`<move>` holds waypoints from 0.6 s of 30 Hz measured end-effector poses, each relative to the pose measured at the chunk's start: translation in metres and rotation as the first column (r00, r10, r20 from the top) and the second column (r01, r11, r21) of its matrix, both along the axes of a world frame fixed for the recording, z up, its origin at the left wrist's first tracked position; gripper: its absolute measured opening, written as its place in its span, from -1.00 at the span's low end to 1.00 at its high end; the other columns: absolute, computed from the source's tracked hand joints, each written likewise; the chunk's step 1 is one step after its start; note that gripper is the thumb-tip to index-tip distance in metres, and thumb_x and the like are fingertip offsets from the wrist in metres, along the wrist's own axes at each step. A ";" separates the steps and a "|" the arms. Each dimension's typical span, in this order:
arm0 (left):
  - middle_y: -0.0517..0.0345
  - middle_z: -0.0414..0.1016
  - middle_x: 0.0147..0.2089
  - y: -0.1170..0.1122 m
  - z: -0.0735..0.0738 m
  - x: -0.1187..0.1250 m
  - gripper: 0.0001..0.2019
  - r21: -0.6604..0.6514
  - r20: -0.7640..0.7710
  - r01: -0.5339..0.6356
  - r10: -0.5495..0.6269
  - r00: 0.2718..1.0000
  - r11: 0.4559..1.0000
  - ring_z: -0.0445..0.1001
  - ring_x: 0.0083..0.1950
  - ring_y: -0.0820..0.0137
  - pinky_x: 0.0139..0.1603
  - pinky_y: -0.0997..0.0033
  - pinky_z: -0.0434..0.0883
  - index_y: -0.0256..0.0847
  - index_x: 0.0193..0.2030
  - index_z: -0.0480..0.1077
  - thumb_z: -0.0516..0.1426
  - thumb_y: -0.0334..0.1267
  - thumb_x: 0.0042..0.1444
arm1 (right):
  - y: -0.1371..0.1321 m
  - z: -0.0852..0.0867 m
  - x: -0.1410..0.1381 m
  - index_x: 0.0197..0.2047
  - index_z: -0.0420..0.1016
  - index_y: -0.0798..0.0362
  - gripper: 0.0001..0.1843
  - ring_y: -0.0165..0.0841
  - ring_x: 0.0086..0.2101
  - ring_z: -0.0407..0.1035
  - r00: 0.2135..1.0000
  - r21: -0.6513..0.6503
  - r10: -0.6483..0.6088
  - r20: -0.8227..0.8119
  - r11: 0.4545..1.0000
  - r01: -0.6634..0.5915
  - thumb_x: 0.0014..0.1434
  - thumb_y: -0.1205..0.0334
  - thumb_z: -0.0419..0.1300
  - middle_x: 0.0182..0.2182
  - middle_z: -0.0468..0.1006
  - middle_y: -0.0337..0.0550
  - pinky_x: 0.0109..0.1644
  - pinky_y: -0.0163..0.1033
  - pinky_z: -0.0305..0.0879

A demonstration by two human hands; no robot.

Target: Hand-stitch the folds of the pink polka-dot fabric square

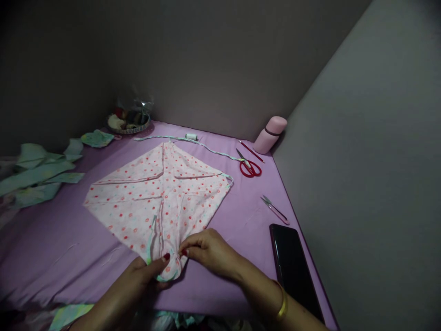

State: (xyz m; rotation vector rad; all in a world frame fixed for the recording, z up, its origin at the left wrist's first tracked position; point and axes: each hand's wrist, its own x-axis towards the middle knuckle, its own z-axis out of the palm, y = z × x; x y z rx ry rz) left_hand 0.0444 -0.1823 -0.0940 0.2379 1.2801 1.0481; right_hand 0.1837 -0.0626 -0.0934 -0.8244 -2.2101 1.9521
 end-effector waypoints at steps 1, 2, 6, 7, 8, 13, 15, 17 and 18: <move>0.12 0.52 -0.34 0.000 -0.001 0.000 -0.77 0.003 0.006 0.002 -0.002 1.000 1.000 0.39 -0.30 0.38 -0.19 0.39 0.37 -0.28 -0.27 0.46 0.13 -0.16 0.03 | 0.000 0.001 -0.001 -0.29 0.58 0.11 -0.78 -0.48 -0.39 0.34 1.000 -0.010 0.000 0.002 1.000 0.000 0.08 0.43 0.10 -0.43 0.52 -0.21 -0.27 -0.44 0.20; 0.13 0.51 -0.36 0.000 -0.002 0.000 -0.77 0.010 0.009 0.004 -0.004 1.000 1.000 0.39 -0.30 0.38 -0.18 0.39 0.37 -0.28 -0.28 0.46 0.13 -0.15 0.03 | -0.001 0.002 -0.001 -0.31 0.58 0.12 -0.78 -0.49 -0.39 0.34 1.000 -0.016 0.001 0.006 1.000 -0.001 0.08 0.43 0.10 -0.44 0.52 -0.21 -0.27 -0.44 0.20; 0.12 0.48 -0.40 0.001 -0.008 0.001 -0.73 0.052 0.001 0.020 -0.020 1.000 0.998 0.36 -0.33 0.38 -0.20 0.37 0.36 -0.32 -0.23 0.45 0.13 -0.16 0.02 | -0.003 0.001 -0.004 -0.33 0.57 0.13 -0.80 -0.50 -0.41 0.32 1.000 0.007 0.004 -0.003 1.000 -0.004 0.07 0.43 0.11 -0.46 0.50 -0.24 -0.29 -0.46 0.18; 0.12 0.48 -0.40 0.001 -0.010 0.002 -0.73 0.054 -0.003 0.020 -0.020 1.000 0.998 0.36 -0.33 0.38 -0.20 0.37 0.36 -0.32 -0.22 0.45 0.13 -0.16 0.02 | -0.004 0.000 -0.004 -0.33 0.57 0.12 -0.80 -0.51 -0.41 0.31 1.000 0.018 0.004 -0.005 1.000 -0.004 0.07 0.43 0.11 -0.46 0.49 -0.24 -0.30 -0.46 0.18; 0.11 0.47 -0.40 0.002 -0.010 0.002 -0.72 0.048 -0.007 0.022 -0.022 1.000 0.999 0.35 -0.34 0.39 -0.21 0.38 0.35 -0.33 -0.23 0.45 0.13 -0.15 0.01 | -0.004 -0.001 -0.004 -0.33 0.57 0.12 -0.80 -0.51 -0.42 0.31 1.000 0.028 0.003 -0.005 1.000 -0.002 0.07 0.43 0.11 -0.47 0.49 -0.25 -0.31 -0.46 0.18; 0.17 0.41 -0.46 0.001 -0.006 0.000 -0.73 0.012 -0.047 0.018 -0.018 0.999 1.000 0.30 -0.40 0.43 -0.30 0.45 0.32 -0.31 -0.34 0.44 0.16 -0.11 -0.03 | -0.002 -0.003 -0.004 -0.34 0.56 0.15 -0.81 -0.50 -0.42 0.32 1.000 0.047 -0.001 0.008 0.999 0.001 0.08 0.41 0.11 -0.47 0.50 -0.23 -0.31 -0.46 0.18; 0.20 0.40 -0.47 0.000 -0.004 -0.002 -0.74 0.053 -0.112 0.008 -0.002 0.994 0.999 0.27 -0.42 0.46 -0.35 0.51 0.28 -0.28 -0.36 0.43 0.16 -0.09 -0.03 | -0.002 -0.003 -0.003 -0.33 0.56 0.16 -0.81 -0.49 -0.41 0.33 1.000 0.058 0.000 0.012 0.998 -0.001 0.08 0.40 0.10 -0.46 0.51 -0.21 -0.30 -0.45 0.18; 0.22 0.37 -0.51 0.000 -0.003 -0.005 -0.73 0.088 -0.176 0.017 -0.002 0.984 0.996 0.23 -0.46 0.49 -0.42 0.55 0.23 -0.29 -0.45 0.41 0.17 -0.07 -0.06 | -0.002 -0.004 -0.002 -0.33 0.56 0.15 -0.81 -0.49 -0.41 0.34 1.000 0.078 0.002 0.022 0.997 -0.004 0.09 0.39 0.10 -0.45 0.51 -0.21 -0.30 -0.45 0.19; 0.23 0.36 -0.53 0.000 -0.004 -0.006 -0.72 0.100 -0.189 0.025 -0.006 0.982 0.995 0.21 -0.48 0.50 -0.45 0.55 0.21 -0.29 -0.49 0.39 0.18 -0.05 -0.08 | -0.003 -0.004 -0.002 -0.33 0.56 0.15 -0.81 -0.49 -0.40 0.34 1.000 0.089 0.003 0.027 0.996 -0.006 0.09 0.39 0.10 -0.45 0.52 -0.21 -0.30 -0.45 0.19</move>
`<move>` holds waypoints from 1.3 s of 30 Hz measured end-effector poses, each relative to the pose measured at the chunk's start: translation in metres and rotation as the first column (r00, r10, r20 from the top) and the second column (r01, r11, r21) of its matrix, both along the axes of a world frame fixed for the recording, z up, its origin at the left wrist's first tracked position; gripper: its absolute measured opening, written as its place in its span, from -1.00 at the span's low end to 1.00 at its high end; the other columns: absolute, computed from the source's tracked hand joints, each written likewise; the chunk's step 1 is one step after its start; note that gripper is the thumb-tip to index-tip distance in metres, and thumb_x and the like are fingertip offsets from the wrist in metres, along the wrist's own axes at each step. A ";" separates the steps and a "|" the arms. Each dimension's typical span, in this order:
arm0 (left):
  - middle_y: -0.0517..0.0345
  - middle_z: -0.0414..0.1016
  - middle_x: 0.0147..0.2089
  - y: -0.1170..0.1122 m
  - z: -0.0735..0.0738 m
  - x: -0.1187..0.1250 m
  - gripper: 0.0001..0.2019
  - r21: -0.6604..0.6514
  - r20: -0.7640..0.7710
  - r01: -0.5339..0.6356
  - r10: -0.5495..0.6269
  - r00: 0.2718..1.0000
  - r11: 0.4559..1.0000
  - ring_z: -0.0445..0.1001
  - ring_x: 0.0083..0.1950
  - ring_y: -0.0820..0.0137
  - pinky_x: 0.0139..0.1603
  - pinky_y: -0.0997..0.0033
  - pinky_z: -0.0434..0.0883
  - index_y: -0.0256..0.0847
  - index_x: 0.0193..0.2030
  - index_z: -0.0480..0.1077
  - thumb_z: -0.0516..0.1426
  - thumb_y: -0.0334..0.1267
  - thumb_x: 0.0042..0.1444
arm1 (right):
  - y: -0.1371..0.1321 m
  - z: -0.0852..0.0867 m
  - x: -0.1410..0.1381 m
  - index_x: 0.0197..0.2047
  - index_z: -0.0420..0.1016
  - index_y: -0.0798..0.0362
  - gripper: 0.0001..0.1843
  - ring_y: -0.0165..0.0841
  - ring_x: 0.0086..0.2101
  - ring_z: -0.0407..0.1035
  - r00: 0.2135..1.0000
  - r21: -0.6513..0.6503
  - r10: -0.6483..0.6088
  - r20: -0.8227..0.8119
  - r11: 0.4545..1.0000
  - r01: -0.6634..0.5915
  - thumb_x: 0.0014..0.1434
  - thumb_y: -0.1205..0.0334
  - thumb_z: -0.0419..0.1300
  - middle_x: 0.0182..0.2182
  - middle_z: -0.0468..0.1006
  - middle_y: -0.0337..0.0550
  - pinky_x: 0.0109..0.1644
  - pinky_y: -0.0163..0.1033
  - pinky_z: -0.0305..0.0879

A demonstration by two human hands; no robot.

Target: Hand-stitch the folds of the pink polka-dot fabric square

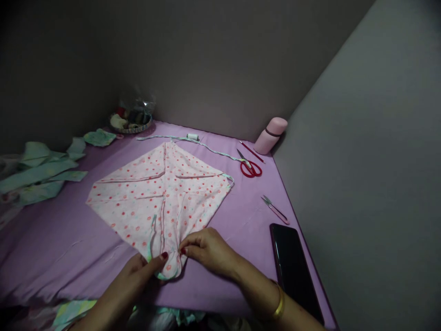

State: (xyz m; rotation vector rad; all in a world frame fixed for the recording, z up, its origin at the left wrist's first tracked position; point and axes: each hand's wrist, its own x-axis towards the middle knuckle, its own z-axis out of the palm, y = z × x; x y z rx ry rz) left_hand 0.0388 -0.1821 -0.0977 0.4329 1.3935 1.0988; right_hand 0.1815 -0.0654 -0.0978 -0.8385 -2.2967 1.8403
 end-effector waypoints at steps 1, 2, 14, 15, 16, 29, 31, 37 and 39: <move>0.24 0.34 -0.55 0.000 -0.001 -0.001 -0.70 0.010 -0.002 0.007 -0.007 1.000 1.000 0.19 -0.50 0.51 -0.47 0.55 0.20 -0.29 -0.51 0.38 0.18 -0.04 -0.10 | 0.000 0.000 0.000 -0.32 0.56 0.14 -0.81 -0.49 -0.40 0.34 1.000 0.011 0.001 0.004 1.000 -0.001 0.09 0.39 0.10 -0.45 0.52 -0.21 -0.29 -0.45 0.19; 0.24 0.32 -0.56 0.000 -0.002 -0.001 -0.69 0.014 0.002 0.013 -0.013 1.000 1.000 0.18 -0.51 0.51 -0.48 0.55 0.19 -0.29 -0.52 0.37 0.18 -0.02 -0.12 | -0.001 0.000 0.000 -0.32 0.56 0.13 -0.80 -0.49 -0.40 0.35 1.000 0.022 0.001 0.007 1.000 -0.002 0.09 0.39 0.10 -0.45 0.52 -0.22 -0.29 -0.45 0.19; 0.26 0.26 -0.61 0.001 -0.004 -0.001 -0.72 0.053 -0.120 0.021 -0.014 0.993 0.998 0.15 -0.54 0.49 -0.51 0.52 0.16 -0.24 -0.57 0.33 0.17 -0.05 -0.10 | -0.004 0.019 -0.006 -0.28 0.59 0.05 -0.75 -0.48 -0.45 0.36 0.986 0.268 0.055 0.155 0.959 -0.095 0.07 0.41 0.09 -0.48 0.54 -0.24 -0.35 -0.44 0.15; 0.25 0.28 -0.61 0.001 -0.004 -0.001 -0.73 0.055 -0.129 0.023 -0.015 0.992 0.998 0.16 -0.54 0.48 -0.50 0.52 0.17 -0.24 -0.57 0.33 0.16 -0.06 -0.09 | -0.005 0.021 -0.007 -0.29 0.59 0.05 -0.75 -0.48 -0.45 0.36 0.983 0.300 0.056 0.173 0.948 -0.107 0.07 0.41 0.09 -0.48 0.54 -0.24 -0.36 -0.44 0.13; 0.24 0.30 -0.59 0.001 -0.004 -0.001 -0.74 0.055 -0.132 0.023 -0.016 0.991 0.998 0.18 -0.53 0.47 -0.49 0.51 0.18 -0.25 -0.55 0.34 0.16 -0.07 -0.09 | -0.006 0.022 -0.008 -0.30 0.59 0.05 -0.76 -0.48 -0.47 0.36 0.980 0.328 0.057 0.191 0.937 -0.119 0.07 0.42 0.09 -0.48 0.55 -0.23 -0.38 -0.44 0.12; 0.26 0.32 -0.57 -0.002 -0.002 0.000 -0.77 -0.019 0.041 -0.017 0.018 0.999 1.000 0.22 -0.50 0.50 -0.45 0.55 0.21 -0.26 -0.56 0.34 0.13 -0.14 -0.03 | -0.011 -0.002 0.001 -0.31 0.55 0.16 -0.78 -0.46 -0.43 0.33 0.998 0.105 -0.050 0.043 0.993 0.045 0.11 0.36 0.07 -0.47 0.51 -0.22 -0.33 -0.43 0.17; 0.24 0.34 -0.54 -0.003 -0.002 0.000 -0.79 -0.031 0.076 -0.022 0.025 0.997 0.999 0.25 -0.46 0.47 -0.41 0.53 0.24 -0.26 -0.52 0.35 0.13 -0.15 -0.03 | -0.009 -0.002 0.000 -0.31 0.55 0.15 -0.79 -0.47 -0.43 0.32 0.998 0.099 -0.038 0.046 0.995 0.033 0.11 0.35 0.07 -0.47 0.50 -0.23 -0.33 -0.42 0.17; 0.27 0.26 -0.58 -0.001 -0.005 0.000 -0.69 -0.010 0.044 0.021 -0.021 0.999 1.000 0.17 -0.52 0.50 -0.45 0.52 0.21 -0.26 -0.52 0.34 0.17 -0.01 -0.10 | -0.007 -0.001 -0.002 -0.29 0.55 0.13 -0.79 -0.45 -0.38 0.34 1.000 0.029 -0.026 0.016 0.999 0.025 0.14 0.32 0.08 -0.43 0.52 -0.22 -0.28 -0.40 0.20; 0.27 0.24 -0.59 0.000 -0.005 -0.001 -0.66 0.019 0.047 0.040 -0.041 0.998 0.999 0.16 -0.52 0.49 -0.46 0.51 0.21 -0.25 -0.55 0.32 0.17 0.03 -0.12 | -0.007 -0.001 -0.002 -0.27 0.56 0.11 -0.78 -0.44 -0.36 0.36 0.999 0.023 -0.026 0.023 0.999 0.025 0.14 0.32 0.08 -0.41 0.53 -0.21 -0.26 -0.39 0.21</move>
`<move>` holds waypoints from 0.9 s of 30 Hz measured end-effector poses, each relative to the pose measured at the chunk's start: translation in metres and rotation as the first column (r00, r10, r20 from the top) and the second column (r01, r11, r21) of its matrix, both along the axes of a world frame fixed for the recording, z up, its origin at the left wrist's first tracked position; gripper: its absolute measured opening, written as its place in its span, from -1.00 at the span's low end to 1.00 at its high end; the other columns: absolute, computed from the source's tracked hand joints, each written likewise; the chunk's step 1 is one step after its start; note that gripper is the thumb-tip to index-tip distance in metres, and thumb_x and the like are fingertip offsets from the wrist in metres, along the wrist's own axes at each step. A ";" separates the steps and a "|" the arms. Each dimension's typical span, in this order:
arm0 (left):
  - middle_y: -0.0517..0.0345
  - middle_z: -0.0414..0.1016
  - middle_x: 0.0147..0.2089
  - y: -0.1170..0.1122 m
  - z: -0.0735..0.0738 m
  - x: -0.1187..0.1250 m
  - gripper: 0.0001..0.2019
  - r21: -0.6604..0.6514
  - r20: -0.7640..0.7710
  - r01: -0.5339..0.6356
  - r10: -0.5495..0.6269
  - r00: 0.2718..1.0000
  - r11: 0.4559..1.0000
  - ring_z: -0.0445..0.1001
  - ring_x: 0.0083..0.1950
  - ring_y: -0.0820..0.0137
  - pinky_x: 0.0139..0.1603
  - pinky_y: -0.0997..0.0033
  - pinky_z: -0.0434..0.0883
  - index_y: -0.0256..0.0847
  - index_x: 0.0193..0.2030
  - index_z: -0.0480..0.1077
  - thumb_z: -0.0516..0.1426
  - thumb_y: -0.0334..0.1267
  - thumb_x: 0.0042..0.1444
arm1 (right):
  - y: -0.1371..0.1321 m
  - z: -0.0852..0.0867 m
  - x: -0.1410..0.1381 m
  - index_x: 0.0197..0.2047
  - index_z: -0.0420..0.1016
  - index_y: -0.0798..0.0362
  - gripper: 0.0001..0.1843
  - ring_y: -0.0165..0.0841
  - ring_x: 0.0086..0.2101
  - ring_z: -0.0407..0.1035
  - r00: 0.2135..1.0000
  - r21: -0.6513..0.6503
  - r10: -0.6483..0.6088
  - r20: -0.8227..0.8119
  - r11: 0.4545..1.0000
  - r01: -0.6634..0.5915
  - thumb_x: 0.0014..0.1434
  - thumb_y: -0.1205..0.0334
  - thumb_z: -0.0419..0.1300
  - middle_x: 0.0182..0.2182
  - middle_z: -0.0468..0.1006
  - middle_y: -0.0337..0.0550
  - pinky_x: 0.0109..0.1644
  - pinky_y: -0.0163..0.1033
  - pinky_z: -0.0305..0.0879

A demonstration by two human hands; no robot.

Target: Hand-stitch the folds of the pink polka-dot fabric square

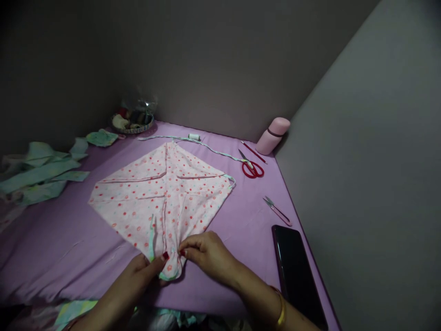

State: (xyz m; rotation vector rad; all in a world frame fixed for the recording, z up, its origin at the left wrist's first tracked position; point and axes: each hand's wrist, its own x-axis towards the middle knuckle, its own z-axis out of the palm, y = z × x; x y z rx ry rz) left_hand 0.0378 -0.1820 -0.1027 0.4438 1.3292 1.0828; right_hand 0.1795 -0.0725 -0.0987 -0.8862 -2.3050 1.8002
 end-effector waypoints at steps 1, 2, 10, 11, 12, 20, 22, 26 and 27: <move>0.27 0.23 -0.60 0.000 0.000 0.000 -0.66 0.008 0.003 0.004 -0.004 1.000 1.000 0.15 -0.53 0.50 -0.46 0.51 0.20 -0.24 -0.56 0.31 0.17 0.04 -0.12 | 0.000 0.000 0.000 -0.25 0.56 0.10 -0.78 -0.43 -0.35 0.37 1.000 0.001 0.003 0.005 1.000 -0.003 0.14 0.32 0.08 -0.40 0.53 -0.22 -0.25 -0.39 0.22; 0.28 0.21 -0.61 0.001 0.001 0.000 -0.65 0.006 0.005 0.007 -0.007 1.000 1.000 0.14 -0.54 0.50 -0.47 0.51 0.20 -0.23 -0.58 0.30 0.17 0.05 -0.14 | 0.000 0.001 0.000 -0.24 0.56 0.08 -0.78 -0.42 -0.34 0.37 1.000 0.001 0.007 0.005 1.000 -0.007 0.14 0.32 0.08 -0.39 0.54 -0.22 -0.24 -0.38 0.22; 0.27 0.22 -0.66 0.003 0.004 0.001 -0.63 -0.007 -0.014 0.023 -0.023 1.000 1.000 0.10 -0.57 0.51 -0.52 0.53 0.17 -0.23 -0.64 0.28 0.20 0.05 -0.19 | -0.003 0.003 -0.006 -0.24 0.55 0.07 -0.77 -0.44 -0.33 0.37 0.998 0.013 0.051 -0.045 0.999 -0.050 0.15 0.34 0.06 -0.38 0.53 -0.23 -0.22 -0.41 0.20; 0.27 0.22 -0.67 0.003 0.004 0.001 -0.64 -0.007 -0.008 0.025 -0.025 1.000 1.000 0.09 -0.58 0.51 -0.53 0.54 0.16 -0.23 -0.63 0.28 0.20 0.04 -0.18 | -0.003 0.003 -0.006 -0.25 0.54 0.08 -0.78 -0.45 -0.35 0.36 0.998 0.038 0.056 -0.038 0.998 -0.054 0.15 0.34 0.06 -0.39 0.52 -0.23 -0.24 -0.41 0.19; 0.27 0.22 -0.67 0.003 0.003 0.001 -0.65 -0.006 -0.003 0.021 -0.021 1.000 1.000 0.09 -0.58 0.51 -0.53 0.54 0.16 -0.23 -0.62 0.29 0.19 0.03 -0.16 | -0.004 0.004 -0.006 -0.27 0.52 0.09 -0.80 -0.46 -0.37 0.34 0.998 0.072 0.058 -0.021 0.996 -0.056 0.16 0.34 0.05 -0.41 0.50 -0.24 -0.26 -0.42 0.17; 0.27 0.31 -0.61 0.001 -0.004 0.001 -0.71 0.021 0.051 -0.042 0.041 0.998 0.999 0.17 -0.55 0.50 -0.50 0.51 0.21 -0.28 -0.55 0.38 0.22 -0.06 -0.15 | -0.014 0.013 -0.006 -0.22 0.17 0.08 -0.94 -0.50 -0.49 0.13 0.998 0.203 0.043 -0.039 0.979 -0.035 0.22 0.34 -0.06 -0.52 0.27 -0.33 -0.38 -0.42 0.06; 0.24 0.34 -0.58 0.000 -0.009 0.001 -0.71 0.042 0.079 -0.036 0.033 0.996 0.998 0.20 -0.54 0.48 -0.49 0.50 0.23 -0.30 -0.49 0.41 0.23 -0.06 -0.15 | -0.017 0.013 -0.008 -0.21 0.13 0.06 -0.95 -0.50 -0.49 0.13 0.997 0.150 0.041 -0.069 0.988 -0.030 0.24 0.33 -0.10 -0.50 0.26 -0.32 -0.39 -0.42 0.08; 0.23 0.36 -0.56 0.000 -0.015 0.000 -0.70 0.055 0.083 -0.040 0.035 0.996 0.998 0.23 -0.52 0.48 -0.46 0.50 0.26 -0.30 -0.44 0.42 0.19 -0.04 -0.09 | -0.018 0.017 -0.011 -0.22 0.25 0.07 -0.88 -0.44 -0.36 0.22 0.997 0.363 -0.061 -0.053 0.929 0.076 0.25 0.33 -0.08 -0.39 0.34 -0.21 -0.27 -0.36 0.13; 0.24 0.35 -0.56 0.001 -0.015 0.000 -0.71 0.054 0.075 -0.039 0.034 0.997 0.998 0.22 -0.53 0.49 -0.47 0.52 0.25 -0.30 -0.45 0.41 0.20 -0.05 -0.09 | -0.019 0.019 -0.012 -0.23 0.31 0.07 -0.88 -0.41 -0.30 0.23 0.996 0.466 -0.080 -0.042 0.880 0.091 0.23 0.32 -0.04 -0.34 0.35 -0.18 -0.22 -0.34 0.13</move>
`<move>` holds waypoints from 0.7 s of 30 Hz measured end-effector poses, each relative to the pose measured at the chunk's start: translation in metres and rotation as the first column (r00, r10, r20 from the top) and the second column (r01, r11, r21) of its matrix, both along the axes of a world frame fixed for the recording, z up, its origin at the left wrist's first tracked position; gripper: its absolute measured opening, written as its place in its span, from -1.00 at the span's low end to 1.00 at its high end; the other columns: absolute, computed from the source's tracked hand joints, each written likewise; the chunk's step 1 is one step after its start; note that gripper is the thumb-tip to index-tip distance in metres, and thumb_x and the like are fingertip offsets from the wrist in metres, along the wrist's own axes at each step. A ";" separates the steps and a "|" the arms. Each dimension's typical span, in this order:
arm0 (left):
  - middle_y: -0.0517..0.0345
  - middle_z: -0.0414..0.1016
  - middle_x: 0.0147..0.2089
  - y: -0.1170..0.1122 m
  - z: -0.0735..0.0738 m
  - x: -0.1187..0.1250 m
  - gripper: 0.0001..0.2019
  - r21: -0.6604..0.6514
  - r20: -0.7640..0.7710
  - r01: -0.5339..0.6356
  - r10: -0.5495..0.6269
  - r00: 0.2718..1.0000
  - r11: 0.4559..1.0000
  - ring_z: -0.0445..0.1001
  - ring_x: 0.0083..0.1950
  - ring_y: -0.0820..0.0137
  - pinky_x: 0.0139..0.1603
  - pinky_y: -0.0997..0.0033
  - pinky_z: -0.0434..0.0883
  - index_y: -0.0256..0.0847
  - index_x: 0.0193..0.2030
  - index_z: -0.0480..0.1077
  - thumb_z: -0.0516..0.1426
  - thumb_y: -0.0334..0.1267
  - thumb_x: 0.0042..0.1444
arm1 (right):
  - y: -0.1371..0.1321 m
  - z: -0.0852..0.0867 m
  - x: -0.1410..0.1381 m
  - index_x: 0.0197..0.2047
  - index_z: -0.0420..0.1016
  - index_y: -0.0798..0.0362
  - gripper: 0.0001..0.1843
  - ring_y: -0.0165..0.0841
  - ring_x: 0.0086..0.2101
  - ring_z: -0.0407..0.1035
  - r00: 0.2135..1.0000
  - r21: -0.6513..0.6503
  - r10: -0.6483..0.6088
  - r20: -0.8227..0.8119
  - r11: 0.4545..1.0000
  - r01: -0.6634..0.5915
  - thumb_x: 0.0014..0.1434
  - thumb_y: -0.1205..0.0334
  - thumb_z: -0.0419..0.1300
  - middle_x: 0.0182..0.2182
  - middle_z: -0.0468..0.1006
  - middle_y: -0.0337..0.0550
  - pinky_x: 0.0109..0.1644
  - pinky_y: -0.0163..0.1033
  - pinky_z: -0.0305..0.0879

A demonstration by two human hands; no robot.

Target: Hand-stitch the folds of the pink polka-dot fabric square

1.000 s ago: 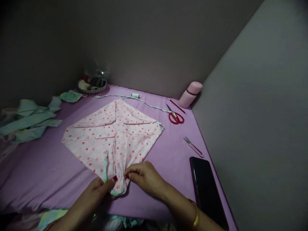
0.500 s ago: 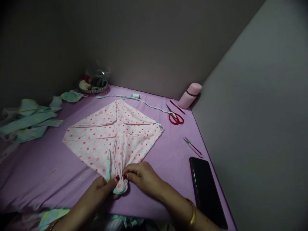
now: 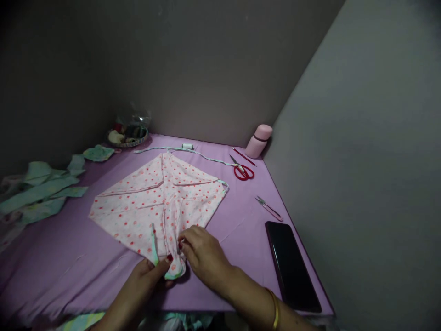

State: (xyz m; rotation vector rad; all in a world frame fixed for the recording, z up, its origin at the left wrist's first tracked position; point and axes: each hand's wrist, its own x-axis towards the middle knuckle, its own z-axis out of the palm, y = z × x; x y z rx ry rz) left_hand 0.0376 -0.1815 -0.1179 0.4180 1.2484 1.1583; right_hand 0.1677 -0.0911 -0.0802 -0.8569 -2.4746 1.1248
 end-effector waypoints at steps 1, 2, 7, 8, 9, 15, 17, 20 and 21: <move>0.26 0.34 -0.58 0.000 0.001 0.000 -0.71 -0.004 -0.010 0.000 0.000 1.000 1.000 0.21 -0.53 0.50 -0.47 0.52 0.25 -0.29 -0.47 0.40 0.20 -0.06 -0.09 | 0.000 0.002 -0.002 -0.25 0.36 0.06 -0.88 -0.39 -0.25 0.22 1.000 0.097 -0.004 0.020 0.995 0.002 0.21 0.31 0.01 -0.31 0.36 -0.16 -0.19 -0.33 0.12; 0.27 0.32 -0.59 0.001 0.001 -0.001 -0.73 -0.010 -0.020 0.002 -0.002 1.000 1.000 0.22 -0.53 0.50 -0.47 0.53 0.25 -0.28 -0.49 0.39 0.21 -0.07 -0.10 | -0.001 0.003 -0.004 -0.26 0.40 0.06 -0.89 -0.38 -0.23 0.22 0.999 0.157 0.017 0.046 0.987 -0.024 0.19 0.30 0.06 -0.31 0.36 -0.16 -0.18 -0.33 0.12; 0.29 0.36 -0.57 0.000 0.005 -0.003 -0.82 -0.015 -0.074 0.027 -0.028 0.997 1.000 0.31 -0.45 0.44 -0.41 0.52 0.29 -0.24 -0.44 0.38 0.22 -0.17 -0.10 | -0.001 0.012 -0.017 -0.34 0.42 0.11 -0.89 -0.42 -0.31 0.27 0.962 0.232 0.177 0.206 0.947 -0.224 0.18 0.31 0.08 -0.39 0.41 -0.19 -0.27 -0.38 0.13; 0.27 0.42 -0.52 -0.001 0.005 -0.004 -0.81 -0.011 -0.079 0.030 -0.030 0.996 1.000 0.34 -0.42 0.42 -0.40 0.51 0.30 -0.24 -0.40 0.39 0.21 -0.16 -0.09 | 0.000 0.014 -0.019 -0.34 0.41 0.12 -0.89 -0.42 -0.32 0.27 0.951 0.255 0.190 0.244 0.934 -0.252 0.17 0.31 0.08 -0.39 0.41 -0.18 -0.30 -0.38 0.12; 0.24 0.46 -0.45 -0.001 0.005 -0.004 -0.80 -0.008 -0.085 0.026 -0.027 0.996 1.000 0.37 -0.39 0.39 -0.36 0.48 0.31 -0.23 -0.36 0.41 0.19 -0.16 -0.08 | 0.000 0.016 -0.020 -0.33 0.40 0.13 -0.89 -0.41 -0.33 0.26 0.939 0.271 0.198 0.281 0.922 -0.276 0.17 0.31 0.08 -0.38 0.41 -0.17 -0.33 -0.38 0.11; 0.21 0.49 -0.47 0.001 0.008 -0.006 -0.79 0.029 -0.122 -0.002 0.006 0.993 1.000 0.41 -0.31 0.35 -0.28 0.50 0.33 -0.28 -0.42 0.43 0.25 -0.20 -0.18 | 0.000 0.022 -0.026 -0.37 0.33 0.09 -0.94 -0.41 -0.32 0.24 0.926 0.262 0.240 0.291 0.911 -0.319 0.14 0.32 0.08 -0.29 0.37 -0.16 -0.40 -0.39 0.09; 0.25 0.44 -0.55 0.000 0.010 -0.005 -0.79 0.003 -0.086 0.000 0.000 0.996 1.000 0.37 -0.43 0.42 -0.40 0.54 0.31 -0.28 -0.47 0.42 0.27 -0.19 -0.21 | -0.003 0.024 -0.028 -0.40 0.30 0.10 -0.92 -0.40 -0.27 0.24 0.971 0.283 0.225 0.079 0.929 -0.238 0.14 0.36 0.07 -0.29 0.37 -0.15 -0.31 -0.36 0.15; 0.29 0.34 -0.66 -0.001 0.010 -0.005 -0.78 -0.043 -0.086 -0.006 0.002 0.996 0.999 0.32 -0.54 0.47 -0.49 0.56 0.29 -0.29 -0.57 0.37 0.28 -0.19 -0.22 | -0.004 0.036 -0.029 -0.37 0.21 0.09 -0.90 -0.43 -0.28 0.30 0.917 -0.018 0.074 -0.393 0.996 -0.088 0.20 0.33 -0.01 -0.38 0.39 -0.16 -0.15 -0.30 0.22; 0.28 0.33 -0.67 -0.002 0.009 -0.004 -0.78 -0.056 -0.100 -0.017 0.011 0.995 0.998 0.31 -0.56 0.47 -0.50 0.55 0.30 -0.29 -0.58 0.36 0.27 -0.20 -0.21 | -0.002 0.043 -0.029 -0.35 0.18 0.08 -0.90 -0.45 -0.33 0.33 0.864 -0.184 -0.016 -0.503 0.979 -0.089 0.22 0.29 -0.03 -0.44 0.40 -0.19 -0.17 -0.29 0.25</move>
